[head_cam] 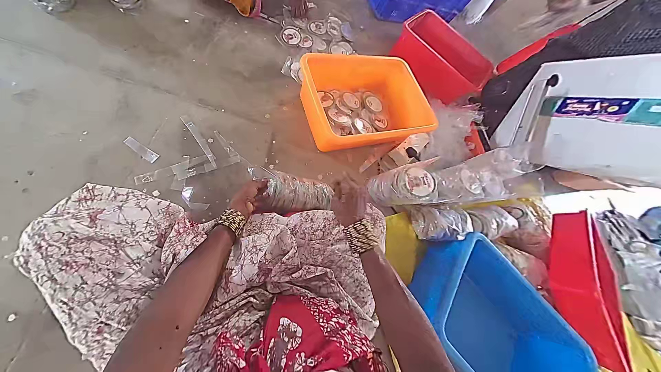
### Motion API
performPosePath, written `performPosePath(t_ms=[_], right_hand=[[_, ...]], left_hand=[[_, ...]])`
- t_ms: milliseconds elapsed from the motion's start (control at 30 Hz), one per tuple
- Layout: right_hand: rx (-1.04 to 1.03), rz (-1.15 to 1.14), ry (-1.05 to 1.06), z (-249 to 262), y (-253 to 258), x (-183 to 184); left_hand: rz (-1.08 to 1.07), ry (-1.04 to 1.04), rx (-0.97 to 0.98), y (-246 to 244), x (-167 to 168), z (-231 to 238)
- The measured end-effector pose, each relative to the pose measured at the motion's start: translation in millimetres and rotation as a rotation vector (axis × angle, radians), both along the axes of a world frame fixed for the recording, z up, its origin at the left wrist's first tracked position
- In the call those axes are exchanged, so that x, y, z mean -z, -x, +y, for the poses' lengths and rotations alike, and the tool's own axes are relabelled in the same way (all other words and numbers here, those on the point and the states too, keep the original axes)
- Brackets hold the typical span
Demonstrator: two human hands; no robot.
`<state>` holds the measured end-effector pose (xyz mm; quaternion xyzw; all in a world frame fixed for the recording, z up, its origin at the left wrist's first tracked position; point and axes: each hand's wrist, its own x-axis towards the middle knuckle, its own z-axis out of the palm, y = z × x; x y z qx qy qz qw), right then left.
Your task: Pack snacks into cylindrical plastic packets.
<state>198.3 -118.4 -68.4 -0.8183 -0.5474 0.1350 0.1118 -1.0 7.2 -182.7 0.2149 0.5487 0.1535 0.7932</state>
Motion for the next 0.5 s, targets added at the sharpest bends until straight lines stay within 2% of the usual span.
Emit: performPosePath(t_ms=[67,133,267,400,500], right_hand=[[-0.083,0.01,0.199,4,10,14],[-0.081,0.025,0.264,14,10,7],[-0.025,-0.016,0.008,14,21,-10],[-0.155,0.009,0.233,19,19,17],[-0.106,0.037,0.145,24,23,0]], left_hand=[[0.005,0.001,-0.002,1,-3,-2],[-0.002,-0.024,-0.006,-2,-7,1],[0.018,-0.016,-0.007,0,-3,-3],[-0.009,-0.041,0.029,1,-6,-3],[-0.005,-0.045,0.024,2,-4,-5]])
